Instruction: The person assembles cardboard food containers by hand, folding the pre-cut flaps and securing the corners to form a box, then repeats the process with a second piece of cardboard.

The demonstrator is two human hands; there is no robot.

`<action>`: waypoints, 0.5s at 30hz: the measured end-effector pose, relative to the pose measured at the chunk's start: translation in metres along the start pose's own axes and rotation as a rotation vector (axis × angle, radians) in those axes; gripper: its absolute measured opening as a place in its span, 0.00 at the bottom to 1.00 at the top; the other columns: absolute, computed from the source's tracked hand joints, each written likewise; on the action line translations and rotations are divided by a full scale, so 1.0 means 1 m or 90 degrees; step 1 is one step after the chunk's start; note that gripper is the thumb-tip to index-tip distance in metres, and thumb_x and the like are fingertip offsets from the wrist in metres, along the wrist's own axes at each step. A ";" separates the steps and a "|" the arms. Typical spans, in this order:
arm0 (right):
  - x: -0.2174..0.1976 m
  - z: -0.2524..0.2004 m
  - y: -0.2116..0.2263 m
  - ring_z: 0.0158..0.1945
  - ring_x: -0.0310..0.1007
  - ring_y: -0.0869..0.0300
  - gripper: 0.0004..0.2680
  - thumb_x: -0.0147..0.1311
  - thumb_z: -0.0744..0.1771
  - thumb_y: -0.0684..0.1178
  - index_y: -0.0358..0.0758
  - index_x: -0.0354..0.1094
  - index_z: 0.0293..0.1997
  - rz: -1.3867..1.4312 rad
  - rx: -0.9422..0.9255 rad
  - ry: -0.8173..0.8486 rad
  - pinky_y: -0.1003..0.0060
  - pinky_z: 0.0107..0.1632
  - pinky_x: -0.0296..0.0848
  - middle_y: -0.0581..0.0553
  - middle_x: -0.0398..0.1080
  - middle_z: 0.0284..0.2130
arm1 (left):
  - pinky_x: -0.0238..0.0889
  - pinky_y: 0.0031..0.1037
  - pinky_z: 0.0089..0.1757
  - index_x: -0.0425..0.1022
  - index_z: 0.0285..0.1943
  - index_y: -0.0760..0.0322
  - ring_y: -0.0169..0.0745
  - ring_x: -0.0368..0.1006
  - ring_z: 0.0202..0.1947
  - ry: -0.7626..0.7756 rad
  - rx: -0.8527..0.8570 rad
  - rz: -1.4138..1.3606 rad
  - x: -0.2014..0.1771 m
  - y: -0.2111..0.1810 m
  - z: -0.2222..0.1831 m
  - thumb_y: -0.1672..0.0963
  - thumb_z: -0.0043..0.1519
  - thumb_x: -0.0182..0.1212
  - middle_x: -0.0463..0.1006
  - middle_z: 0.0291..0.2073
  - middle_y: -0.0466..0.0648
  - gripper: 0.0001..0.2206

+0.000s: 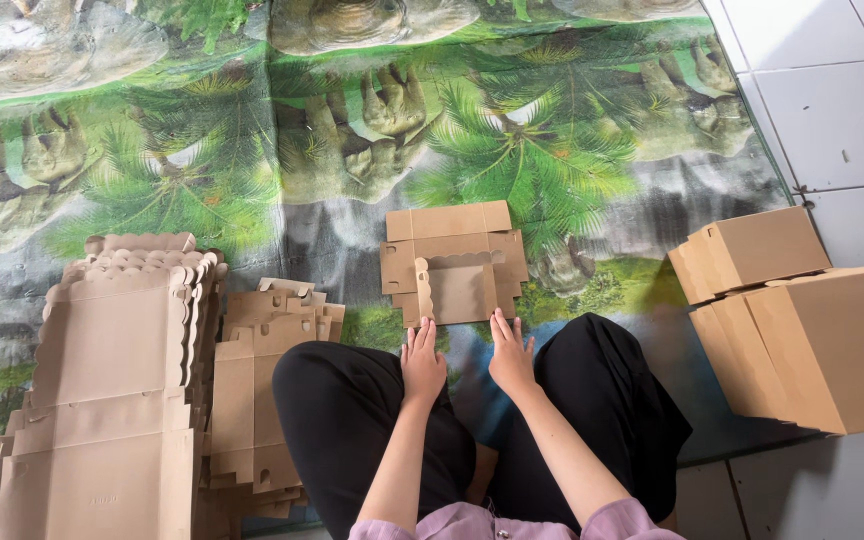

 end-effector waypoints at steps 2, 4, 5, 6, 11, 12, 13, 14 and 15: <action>-0.003 0.000 0.005 0.73 0.23 0.46 0.29 0.39 0.63 0.34 0.46 0.32 0.73 -0.006 -0.013 -0.002 0.33 0.65 0.36 0.55 0.26 0.72 | 0.47 0.43 0.62 0.51 0.72 0.48 0.44 0.45 0.70 -0.013 0.004 0.006 0.001 0.000 0.001 0.57 0.55 0.51 0.47 0.71 0.33 0.32; -0.004 0.000 0.008 0.73 0.22 0.48 0.29 0.39 0.63 0.34 0.47 0.32 0.73 -0.013 -0.025 -0.003 0.33 0.66 0.34 0.56 0.26 0.71 | 0.47 0.43 0.62 0.51 0.72 0.48 0.44 0.45 0.69 -0.024 0.008 0.012 0.002 -0.001 0.000 0.58 0.54 0.50 0.47 0.71 0.34 0.32; -0.003 0.001 0.008 0.73 0.23 0.49 0.29 0.39 0.63 0.34 0.48 0.33 0.72 -0.036 -0.027 0.005 0.33 0.65 0.33 0.57 0.27 0.71 | 0.47 0.42 0.62 0.51 0.72 0.47 0.43 0.44 0.70 -0.022 -0.001 0.014 0.002 -0.002 -0.001 0.59 0.54 0.49 0.45 0.71 0.34 0.33; -0.002 0.003 0.010 0.73 0.23 0.50 0.29 0.39 0.62 0.34 0.49 0.34 0.72 -0.059 -0.030 0.012 0.32 0.65 0.32 0.59 0.27 0.71 | 0.46 0.41 0.62 0.50 0.72 0.46 0.42 0.43 0.70 -0.021 -0.010 0.017 0.001 -0.001 -0.001 0.60 0.54 0.48 0.44 0.72 0.34 0.33; -0.012 0.005 0.013 0.73 0.21 0.51 0.30 0.38 0.62 0.34 0.53 0.34 0.72 -0.136 -0.017 0.023 0.30 0.65 0.28 0.62 0.28 0.71 | 0.48 0.39 0.61 0.54 0.69 0.38 0.33 0.43 0.69 -0.005 -0.053 -0.028 0.001 0.009 0.006 0.59 0.53 0.50 0.46 0.70 0.27 0.32; -0.012 0.006 0.012 0.73 0.20 0.52 0.30 0.38 0.62 0.34 0.54 0.33 0.72 -0.153 -0.009 0.033 0.29 0.64 0.27 0.63 0.27 0.71 | 0.49 0.38 0.60 0.55 0.68 0.36 0.31 0.43 0.69 0.008 -0.072 -0.050 0.002 0.011 0.007 0.58 0.53 0.50 0.47 0.69 0.24 0.31; -0.013 0.006 0.013 0.73 0.20 0.52 0.30 0.38 0.62 0.34 0.54 0.33 0.72 -0.154 -0.010 0.032 0.29 0.64 0.27 0.63 0.27 0.71 | 0.49 0.38 0.60 0.55 0.68 0.36 0.31 0.43 0.69 0.008 -0.072 -0.051 0.000 0.010 0.008 0.58 0.53 0.50 0.47 0.69 0.24 0.31; -0.012 0.005 0.013 0.73 0.21 0.52 0.30 0.37 0.63 0.34 0.54 0.32 0.72 -0.155 0.001 0.041 0.29 0.64 0.27 0.63 0.26 0.71 | 0.49 0.38 0.60 0.54 0.68 0.34 0.29 0.42 0.69 0.020 -0.076 -0.046 -0.001 0.010 0.008 0.58 0.54 0.51 0.47 0.69 0.23 0.31; -0.010 0.004 0.013 0.73 0.22 0.52 0.29 0.37 0.63 0.35 0.54 0.31 0.72 -0.156 0.011 0.049 0.29 0.64 0.27 0.63 0.25 0.71 | 0.50 0.38 0.59 0.54 0.69 0.33 0.28 0.42 0.69 0.033 -0.079 -0.041 -0.001 0.010 0.008 0.57 0.54 0.51 0.47 0.69 0.21 0.31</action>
Point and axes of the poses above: each hand's wrist, its own z-axis towards the middle knuckle, its own x-axis out of the palm, y = z × x, the point moved 7 cm from there along z, towards the middle knuckle
